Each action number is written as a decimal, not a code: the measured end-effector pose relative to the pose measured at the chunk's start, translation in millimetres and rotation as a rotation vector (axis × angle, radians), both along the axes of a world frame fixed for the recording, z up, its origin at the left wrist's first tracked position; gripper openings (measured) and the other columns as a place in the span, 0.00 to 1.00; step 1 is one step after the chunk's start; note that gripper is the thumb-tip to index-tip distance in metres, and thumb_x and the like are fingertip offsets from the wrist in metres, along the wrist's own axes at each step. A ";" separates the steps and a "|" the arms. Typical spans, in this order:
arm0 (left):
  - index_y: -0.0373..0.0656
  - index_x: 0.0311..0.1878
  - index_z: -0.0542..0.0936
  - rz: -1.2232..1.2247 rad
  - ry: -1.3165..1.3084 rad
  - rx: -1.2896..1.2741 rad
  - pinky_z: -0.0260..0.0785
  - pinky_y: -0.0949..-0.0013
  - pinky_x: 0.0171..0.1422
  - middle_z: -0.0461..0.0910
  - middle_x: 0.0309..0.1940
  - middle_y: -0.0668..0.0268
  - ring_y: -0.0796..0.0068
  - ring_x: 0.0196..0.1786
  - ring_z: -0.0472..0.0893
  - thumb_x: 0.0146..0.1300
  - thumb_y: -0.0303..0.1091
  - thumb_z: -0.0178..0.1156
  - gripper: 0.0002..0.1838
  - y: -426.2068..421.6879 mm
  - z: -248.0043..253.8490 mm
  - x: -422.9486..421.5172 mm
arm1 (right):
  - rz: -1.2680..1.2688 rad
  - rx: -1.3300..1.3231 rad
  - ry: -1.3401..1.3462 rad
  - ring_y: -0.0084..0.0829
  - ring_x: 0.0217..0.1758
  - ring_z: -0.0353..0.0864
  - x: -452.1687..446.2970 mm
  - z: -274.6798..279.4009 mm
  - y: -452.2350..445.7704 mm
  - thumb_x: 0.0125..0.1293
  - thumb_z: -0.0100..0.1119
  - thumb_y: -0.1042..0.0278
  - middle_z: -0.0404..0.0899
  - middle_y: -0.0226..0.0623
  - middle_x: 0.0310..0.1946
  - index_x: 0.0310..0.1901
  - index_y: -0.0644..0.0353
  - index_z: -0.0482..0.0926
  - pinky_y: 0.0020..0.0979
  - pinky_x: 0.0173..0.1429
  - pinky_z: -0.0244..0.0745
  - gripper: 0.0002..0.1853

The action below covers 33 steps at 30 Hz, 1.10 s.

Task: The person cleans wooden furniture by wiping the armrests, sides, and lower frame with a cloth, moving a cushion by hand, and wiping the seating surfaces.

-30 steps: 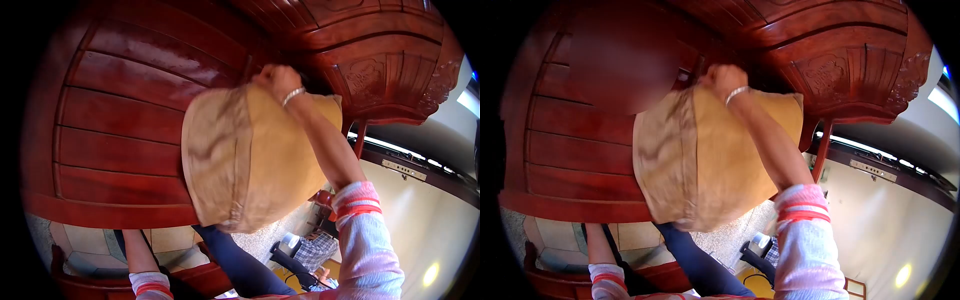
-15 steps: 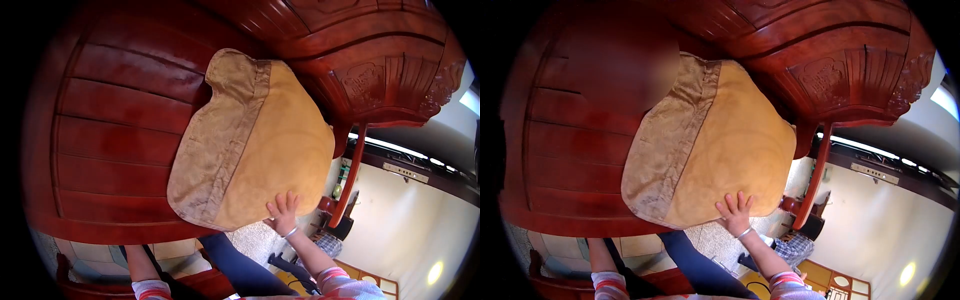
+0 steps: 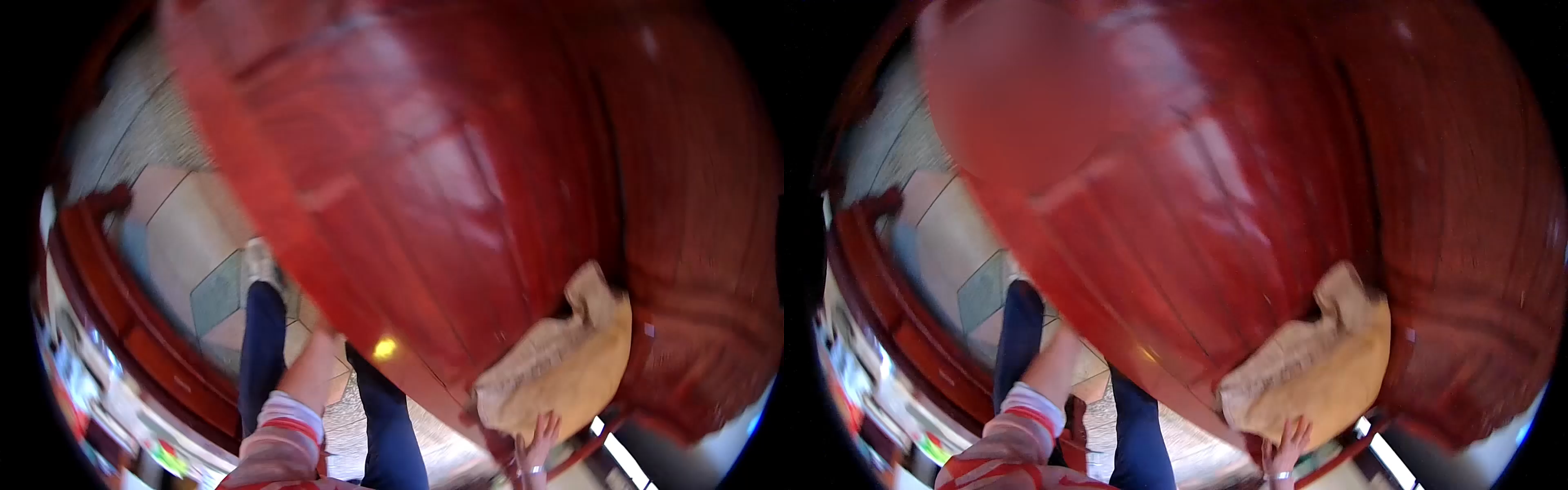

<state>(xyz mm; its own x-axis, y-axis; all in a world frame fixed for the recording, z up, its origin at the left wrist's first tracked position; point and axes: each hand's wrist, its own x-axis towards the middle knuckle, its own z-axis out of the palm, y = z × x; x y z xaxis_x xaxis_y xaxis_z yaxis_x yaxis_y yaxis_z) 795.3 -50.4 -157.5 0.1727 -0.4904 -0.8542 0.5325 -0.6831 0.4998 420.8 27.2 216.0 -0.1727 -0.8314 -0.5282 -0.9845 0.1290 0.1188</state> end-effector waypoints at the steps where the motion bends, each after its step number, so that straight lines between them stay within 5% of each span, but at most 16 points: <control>1: 0.34 0.53 0.70 0.032 0.016 -0.005 0.63 0.67 0.52 0.74 0.48 0.60 0.68 0.49 0.71 0.57 0.43 0.58 0.26 5.8 -0.8 -15.6 | 0.069 -0.017 -0.040 0.61 0.68 0.43 12.0 -0.5 -23.2 0.52 0.59 0.63 0.50 0.53 0.65 0.64 0.57 0.57 0.56 0.66 0.42 0.36; 4: 0.34 0.53 0.70 0.168 0.053 -0.086 0.64 0.67 0.52 0.74 0.48 0.60 0.68 0.49 0.71 0.57 0.43 0.58 0.26 9.2 -2.1 -54.3 | 0.275 -0.121 -0.333 0.60 0.69 0.41 80.1 -27.5 -148.2 0.55 0.55 0.66 0.50 0.51 0.66 0.65 0.60 0.54 0.54 0.67 0.41 0.36; 7: 0.33 0.52 0.70 0.166 0.216 0.357 0.64 0.66 0.49 0.75 0.47 0.60 0.71 0.46 0.72 0.57 0.44 0.59 0.26 -29.5 45.1 -34.7 | 0.652 -0.243 -0.465 0.56 0.70 0.41 180.5 -72.9 -288.8 0.58 0.49 0.70 0.49 0.50 0.66 0.65 0.60 0.52 0.53 0.67 0.42 0.33; 11: 0.35 0.57 0.66 0.169 0.122 -0.016 0.62 0.67 0.55 0.71 0.52 0.60 0.70 0.53 0.69 0.60 0.44 0.56 0.27 -25.5 35.0 -31.0 | 1.113 -0.490 -0.604 0.53 0.70 0.44 361.6 -126.6 -457.5 0.58 0.48 0.71 0.52 0.48 0.65 0.64 0.58 0.57 0.48 0.69 0.42 0.30; 12: 0.34 0.51 0.71 0.143 0.093 0.025 0.64 0.67 0.55 0.76 0.46 0.58 0.68 0.51 0.73 0.57 0.43 0.60 0.25 -25.7 30.4 -32.6 | 1.193 -0.556 -0.604 0.51 0.69 0.46 406.2 -137.2 -496.7 0.60 0.48 0.68 0.54 0.48 0.65 0.63 0.58 0.59 0.46 0.70 0.43 0.28; 15: 0.34 0.57 0.66 0.061 -0.033 -0.087 0.62 0.66 0.57 0.72 0.51 0.54 0.65 0.54 0.71 0.55 0.39 0.61 0.29 -37.8 23.3 -20.1 | 1.277 -0.704 -0.605 0.46 0.69 0.50 509.5 -161.9 -606.8 0.65 0.44 0.56 0.57 0.47 0.63 0.62 0.57 0.60 0.38 0.70 0.45 0.26; 18: 0.35 0.62 0.59 0.227 -0.017 -0.177 0.60 0.65 0.60 0.67 0.56 0.51 0.61 0.58 0.68 0.54 0.37 0.63 0.35 -57.1 -3.3 -17.9 | 1.134 -0.566 -0.723 0.46 0.68 0.51 558.8 -195.9 -646.5 0.67 0.36 0.49 0.56 0.47 0.64 0.62 0.57 0.60 0.38 0.69 0.47 0.27; 22: 0.34 0.64 0.54 0.220 -0.184 -0.238 0.55 0.63 0.64 0.64 0.58 0.47 0.56 0.62 0.64 0.51 0.38 0.65 0.41 -114.9 -17.7 22.0 | 1.109 -0.597 -0.585 0.46 0.68 0.51 569.3 -204.4 -618.4 0.66 0.36 0.54 0.53 0.51 0.64 0.63 0.59 0.58 0.38 0.69 0.45 0.27; 28: 0.36 0.60 0.62 0.177 -0.664 -0.258 0.57 0.58 0.62 0.64 0.57 0.45 0.50 0.58 0.66 0.49 0.41 0.66 0.37 -289.2 -8.7 177.8 | 1.054 -0.540 -0.572 0.48 0.69 0.49 573.0 -194.0 -606.8 0.65 0.37 0.56 0.51 0.53 0.65 0.63 0.64 0.57 0.41 0.69 0.42 0.28; 29: 0.33 0.64 0.54 0.108 -0.560 -0.291 0.52 0.59 0.67 0.59 0.61 0.45 0.52 0.64 0.60 0.52 0.43 0.64 0.43 -327.9 3.3 225.2 | 1.044 -0.528 -0.563 0.48 0.69 0.48 572.8 -191.3 -606.0 0.65 0.37 0.56 0.50 0.52 0.65 0.63 0.63 0.57 0.42 0.69 0.41 0.28; 33: 0.36 0.62 0.59 0.149 -0.490 -0.239 0.65 0.57 0.54 0.71 0.49 0.43 0.47 0.51 0.73 0.54 0.49 0.59 0.38 -460.9 5.2 338.0 | 1.034 -0.507 -0.516 0.50 0.69 0.47 574.5 -188.2 -602.9 0.64 0.39 0.56 0.50 0.50 0.66 0.64 0.63 0.56 0.43 0.69 0.41 0.29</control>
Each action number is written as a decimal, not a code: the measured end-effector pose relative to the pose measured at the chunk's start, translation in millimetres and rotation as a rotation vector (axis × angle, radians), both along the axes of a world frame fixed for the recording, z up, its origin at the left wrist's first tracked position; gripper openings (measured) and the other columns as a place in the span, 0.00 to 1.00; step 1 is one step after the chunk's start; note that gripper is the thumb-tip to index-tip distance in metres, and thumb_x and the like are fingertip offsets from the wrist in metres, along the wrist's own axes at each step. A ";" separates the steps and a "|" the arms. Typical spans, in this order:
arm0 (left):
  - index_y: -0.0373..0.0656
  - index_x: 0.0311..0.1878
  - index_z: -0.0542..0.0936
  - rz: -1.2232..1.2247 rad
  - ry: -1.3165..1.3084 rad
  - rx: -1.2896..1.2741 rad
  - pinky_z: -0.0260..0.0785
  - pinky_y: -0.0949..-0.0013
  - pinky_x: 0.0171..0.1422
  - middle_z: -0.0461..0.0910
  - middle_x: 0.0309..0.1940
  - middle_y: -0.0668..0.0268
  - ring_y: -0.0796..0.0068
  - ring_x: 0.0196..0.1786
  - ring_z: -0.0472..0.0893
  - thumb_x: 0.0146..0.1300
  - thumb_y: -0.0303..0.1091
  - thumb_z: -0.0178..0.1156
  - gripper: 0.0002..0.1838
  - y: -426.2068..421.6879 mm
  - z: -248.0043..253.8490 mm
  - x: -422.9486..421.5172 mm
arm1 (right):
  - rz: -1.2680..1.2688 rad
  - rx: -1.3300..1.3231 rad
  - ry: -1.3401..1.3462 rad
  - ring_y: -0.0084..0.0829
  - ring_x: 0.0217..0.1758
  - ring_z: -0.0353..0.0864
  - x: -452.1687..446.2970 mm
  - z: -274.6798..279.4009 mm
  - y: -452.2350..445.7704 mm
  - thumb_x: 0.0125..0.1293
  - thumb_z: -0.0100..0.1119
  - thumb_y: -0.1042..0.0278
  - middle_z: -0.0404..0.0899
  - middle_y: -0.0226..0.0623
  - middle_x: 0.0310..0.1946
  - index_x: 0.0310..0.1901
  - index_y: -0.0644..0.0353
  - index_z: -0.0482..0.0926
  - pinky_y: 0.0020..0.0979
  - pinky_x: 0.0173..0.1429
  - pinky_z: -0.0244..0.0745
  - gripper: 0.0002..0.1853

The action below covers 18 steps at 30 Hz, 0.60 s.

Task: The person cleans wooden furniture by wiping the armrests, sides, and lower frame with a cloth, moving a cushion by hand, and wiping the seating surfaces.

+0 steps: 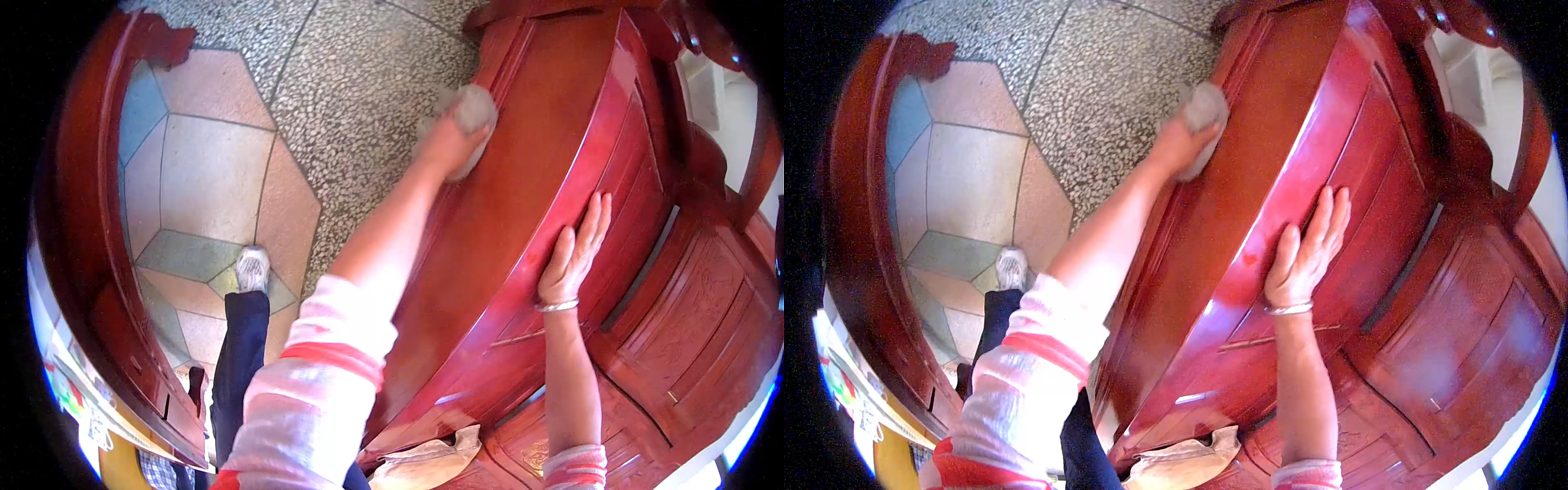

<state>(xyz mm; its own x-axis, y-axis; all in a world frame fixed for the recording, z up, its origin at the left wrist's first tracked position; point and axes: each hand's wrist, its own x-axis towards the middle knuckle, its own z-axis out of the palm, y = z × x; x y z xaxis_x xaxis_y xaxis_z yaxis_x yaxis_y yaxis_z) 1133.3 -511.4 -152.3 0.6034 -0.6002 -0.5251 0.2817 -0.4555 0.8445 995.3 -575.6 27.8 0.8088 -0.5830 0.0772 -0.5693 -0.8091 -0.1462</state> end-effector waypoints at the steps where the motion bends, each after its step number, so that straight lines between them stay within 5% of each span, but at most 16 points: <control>1: 0.37 0.62 0.59 -0.029 -0.004 0.011 0.65 0.57 0.54 0.70 0.51 0.44 0.48 0.51 0.73 0.55 0.50 0.58 0.38 -15.7 0.7 13.1 | -0.004 0.013 0.005 0.50 0.69 0.47 1.2 0.8 0.5 0.63 0.39 0.56 0.50 0.50 0.66 0.63 0.63 0.56 0.44 0.69 0.41 0.29; 5: 0.38 0.62 0.59 0.117 -0.177 -0.105 0.61 0.58 0.58 0.68 0.53 0.45 0.50 0.55 0.69 0.55 0.43 0.58 0.35 25.7 -9.1 -37.2 | -0.021 0.038 0.015 0.52 0.69 0.46 3.4 4.4 0.5 0.63 0.38 0.54 0.49 0.51 0.66 0.63 0.64 0.55 0.46 0.69 0.40 0.30; 7: 0.36 0.62 0.58 0.109 -0.051 -0.154 0.58 0.58 0.61 0.65 0.56 0.47 0.52 0.60 0.65 0.52 0.35 0.62 0.36 93.3 8.8 -83.7 | -0.034 0.050 0.024 0.53 0.69 0.46 3.7 3.9 1.6 0.63 0.37 0.53 0.48 0.52 0.66 0.63 0.63 0.55 0.48 0.68 0.40 0.30; 11: 0.31 0.62 0.56 0.119 0.133 0.163 0.53 0.58 0.66 0.61 0.59 0.44 0.48 0.61 0.62 0.52 0.35 0.62 0.38 187.5 23.2 -179.7 | -0.047 0.067 0.040 0.55 0.68 0.46 3.1 6.1 0.6 0.64 0.36 0.50 0.48 0.52 0.66 0.63 0.63 0.55 0.50 0.68 0.39 0.31; 18: 0.30 0.62 0.56 0.007 -0.063 0.101 0.52 0.58 0.66 0.61 0.59 0.44 0.47 0.62 0.61 0.51 0.39 0.64 0.40 94.8 2.4 -97.9 | -0.085 0.094 0.087 0.54 0.69 0.44 -3.0 5.8 0.0 0.62 0.36 0.43 0.46 0.51 0.67 0.65 0.57 0.53 0.55 0.67 0.36 0.34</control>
<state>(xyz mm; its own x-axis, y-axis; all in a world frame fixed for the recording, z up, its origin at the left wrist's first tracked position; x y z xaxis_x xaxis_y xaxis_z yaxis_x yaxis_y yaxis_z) 1035.4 -416.6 -149.9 0.6415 -0.5415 -0.5434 0.2327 -0.5376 0.8105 992.3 -575.6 33.6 0.7573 -0.6512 -0.0493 -0.6491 -0.7423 -0.1663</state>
